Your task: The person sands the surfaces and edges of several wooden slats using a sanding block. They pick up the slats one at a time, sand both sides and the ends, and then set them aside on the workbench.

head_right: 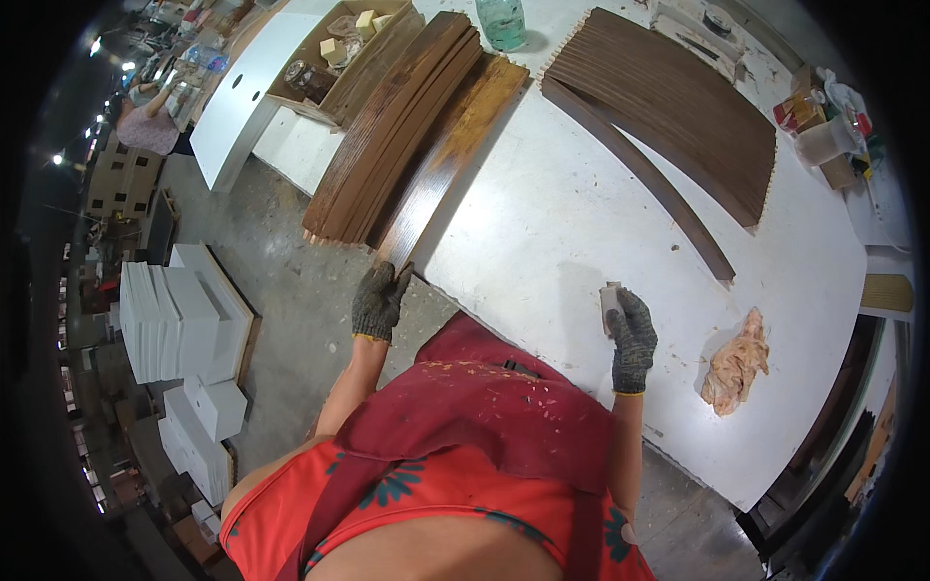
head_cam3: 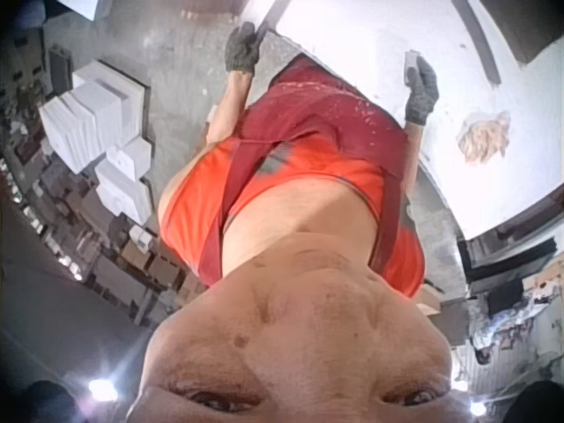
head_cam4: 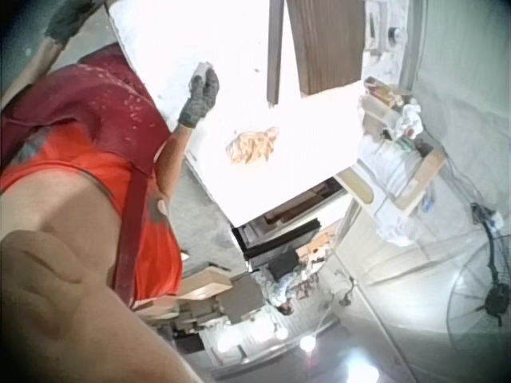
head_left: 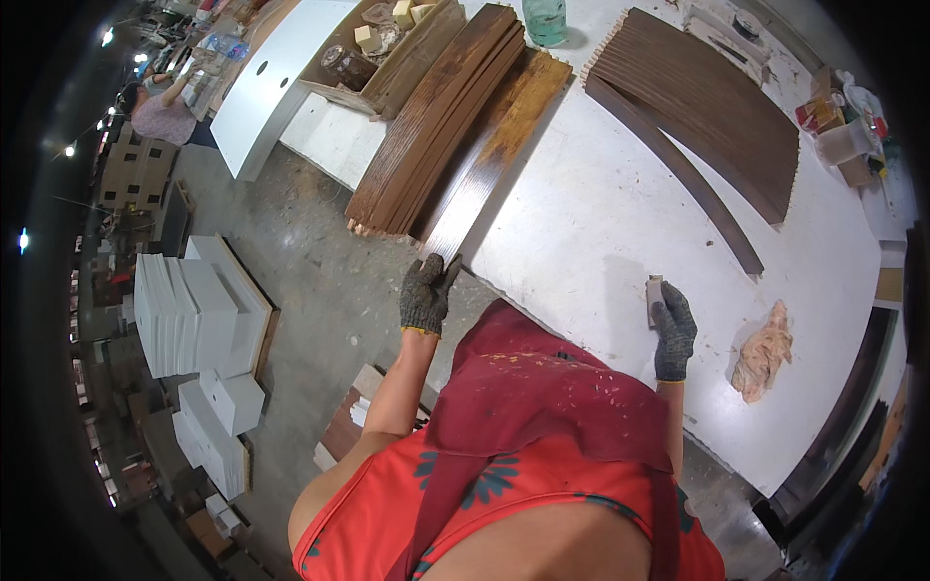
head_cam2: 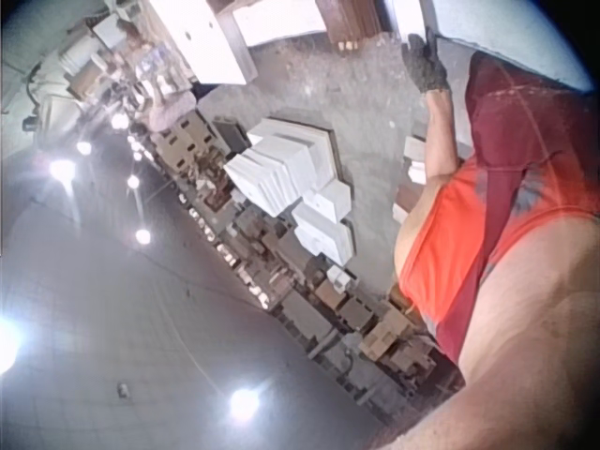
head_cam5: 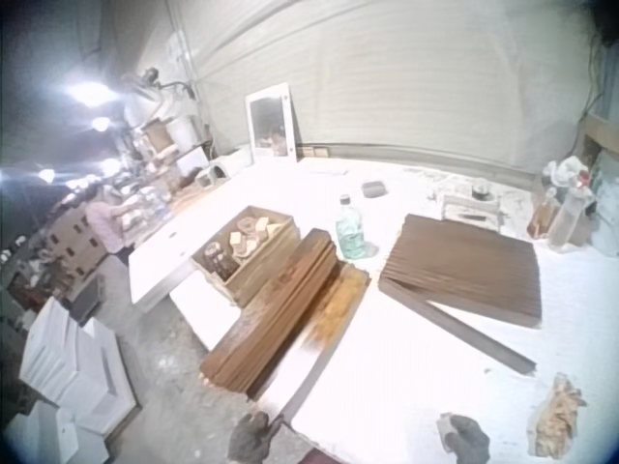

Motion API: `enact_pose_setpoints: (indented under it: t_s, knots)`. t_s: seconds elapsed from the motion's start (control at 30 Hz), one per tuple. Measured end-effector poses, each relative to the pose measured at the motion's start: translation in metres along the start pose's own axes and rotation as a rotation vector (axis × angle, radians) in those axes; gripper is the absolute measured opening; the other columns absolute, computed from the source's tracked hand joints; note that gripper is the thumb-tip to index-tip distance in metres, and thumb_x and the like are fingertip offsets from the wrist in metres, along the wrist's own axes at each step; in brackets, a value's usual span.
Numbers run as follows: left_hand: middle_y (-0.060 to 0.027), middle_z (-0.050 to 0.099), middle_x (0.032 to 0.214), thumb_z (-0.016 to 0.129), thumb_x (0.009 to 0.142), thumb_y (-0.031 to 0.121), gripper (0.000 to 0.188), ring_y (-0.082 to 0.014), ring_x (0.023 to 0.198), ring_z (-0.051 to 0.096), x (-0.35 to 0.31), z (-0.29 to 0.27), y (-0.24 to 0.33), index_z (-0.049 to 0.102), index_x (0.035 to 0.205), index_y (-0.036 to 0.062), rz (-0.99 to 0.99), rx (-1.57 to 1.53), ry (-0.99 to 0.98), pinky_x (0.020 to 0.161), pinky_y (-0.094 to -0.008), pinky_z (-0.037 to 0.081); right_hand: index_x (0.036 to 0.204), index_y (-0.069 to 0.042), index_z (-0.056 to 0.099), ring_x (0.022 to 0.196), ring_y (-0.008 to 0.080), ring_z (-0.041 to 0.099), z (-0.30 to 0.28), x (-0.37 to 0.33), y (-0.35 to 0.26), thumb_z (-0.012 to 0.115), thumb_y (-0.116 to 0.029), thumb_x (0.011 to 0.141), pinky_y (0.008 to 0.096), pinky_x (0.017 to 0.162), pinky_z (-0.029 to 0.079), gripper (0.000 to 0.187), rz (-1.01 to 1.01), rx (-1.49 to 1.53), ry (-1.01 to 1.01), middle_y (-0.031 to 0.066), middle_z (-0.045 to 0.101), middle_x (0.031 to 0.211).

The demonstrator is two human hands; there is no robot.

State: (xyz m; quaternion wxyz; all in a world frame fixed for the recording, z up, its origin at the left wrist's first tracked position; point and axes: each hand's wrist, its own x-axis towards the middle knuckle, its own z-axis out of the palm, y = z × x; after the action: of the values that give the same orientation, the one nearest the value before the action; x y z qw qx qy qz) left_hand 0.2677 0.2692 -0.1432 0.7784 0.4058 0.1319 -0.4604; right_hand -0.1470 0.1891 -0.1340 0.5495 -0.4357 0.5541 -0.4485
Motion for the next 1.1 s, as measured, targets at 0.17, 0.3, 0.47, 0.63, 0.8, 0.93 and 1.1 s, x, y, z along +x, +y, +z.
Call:
enact_pose_setpoints:
  t_s: [0.17, 0.3, 0.47, 0.63, 0.8, 0.93, 1.1]
  knots:
    - [-0.0199, 0.053, 0.116, 0.054, 0.087, -0.007, 0.064, -0.0323, 0.101, 0.06, 0.007, -0.013, 0.008, 0.018, 0.139, -0.006, 0.0, 0.083, -0.12, 0.096, -0.0524, 0.051, 0.118, -0.001, 0.061, 0.111, 0.018, 0.055, 0.003, -0.001, -0.007, 0.069, -0.006, 0.084, 0.0325, 0.097, 0.043, 0.035, 0.011, -0.007, -0.009, 0.0071, 0.06, 0.119]
    - [-0.0189, 0.053, 0.112, 0.057, 0.088, -0.002, 0.039, -0.0318, 0.103, 0.059, 0.006, 0.006, 0.014, 0.041, 0.122, -0.0114, 0.011, 0.098, -0.201, 0.096, -0.0476, 0.052, 0.122, 0.001, 0.058, 0.108, 0.0173, 0.057, 0.001, -0.001, -0.003, 0.061, -0.006, 0.088, 0.0305, 0.095, 0.044, 0.035, -0.041, -0.075, -0.017, 0.0083, 0.062, 0.118]
    - [-0.0192, 0.053, 0.111, 0.058, 0.09, 0.0, 0.025, -0.0298, 0.105, 0.057, 0.02, 0.019, 0.02, 0.049, 0.11, -0.0128, 0.008, 0.127, -0.124, 0.093, -0.0437, 0.055, 0.123, 0.001, 0.058, 0.108, 0.0179, 0.057, 0.002, -0.001, -0.006, 0.06, -0.007, 0.088, 0.0316, 0.096, 0.043, 0.036, -0.039, -0.089, -0.022, 0.0087, 0.062, 0.117]
    - [-0.0227, 0.055, 0.11, 0.056, 0.091, 0.002, 0.022, -0.0333, 0.102, 0.058, 0.016, 0.018, 0.025, 0.052, 0.109, -0.0114, 0.06, 0.014, -0.038, 0.091, -0.0455, 0.055, 0.123, 0.002, 0.057, 0.109, 0.0191, 0.057, 0.001, -0.001, -0.006, 0.059, -0.008, 0.088, 0.0329, 0.097, 0.043, 0.037, -0.06, -0.111, -0.039, 0.0098, 0.062, 0.118]
    - [-0.0262, 0.057, 0.106, 0.054, 0.093, 0.007, 0.022, -0.0374, 0.1, 0.059, -0.015, 0.024, 0.046, 0.053, 0.107, -0.0096, -0.004, 0.013, 0.018, 0.09, -0.0496, 0.053, 0.121, 0.001, 0.059, 0.11, 0.0192, 0.057, 0.003, -0.001, -0.006, 0.062, -0.008, 0.088, 0.0327, 0.097, 0.043, 0.035, -0.033, -0.082, -0.019, 0.0094, 0.061, 0.119]
    - [-0.0171, 0.065, 0.097, 0.062, 0.087, 0.002, 0.022, -0.0269, 0.091, 0.063, -0.018, 0.018, 0.044, 0.058, 0.107, -0.0054, 0.005, 0.104, -0.098, 0.083, -0.0415, 0.056, 0.123, 0.002, 0.057, 0.109, 0.0216, 0.059, 0.007, 0.001, -0.006, 0.059, -0.011, 0.088, 0.0335, 0.097, 0.044, 0.038, -0.037, -0.104, -0.01, 0.0115, 0.062, 0.118]
    - [-0.0147, 0.066, 0.101, 0.065, 0.084, -0.002, 0.02, -0.0226, 0.096, 0.063, -0.015, -0.002, 0.036, 0.061, 0.103, -0.0026, 0.114, 0.415, -0.231, 0.086, -0.0369, 0.054, 0.125, 0.003, 0.057, 0.11, 0.0188, 0.056, 0.013, -0.009, -0.019, 0.061, -0.014, 0.087, 0.0316, 0.097, 0.042, 0.041, 0.014, -0.021, 0.047, 0.0099, 0.062, 0.119]
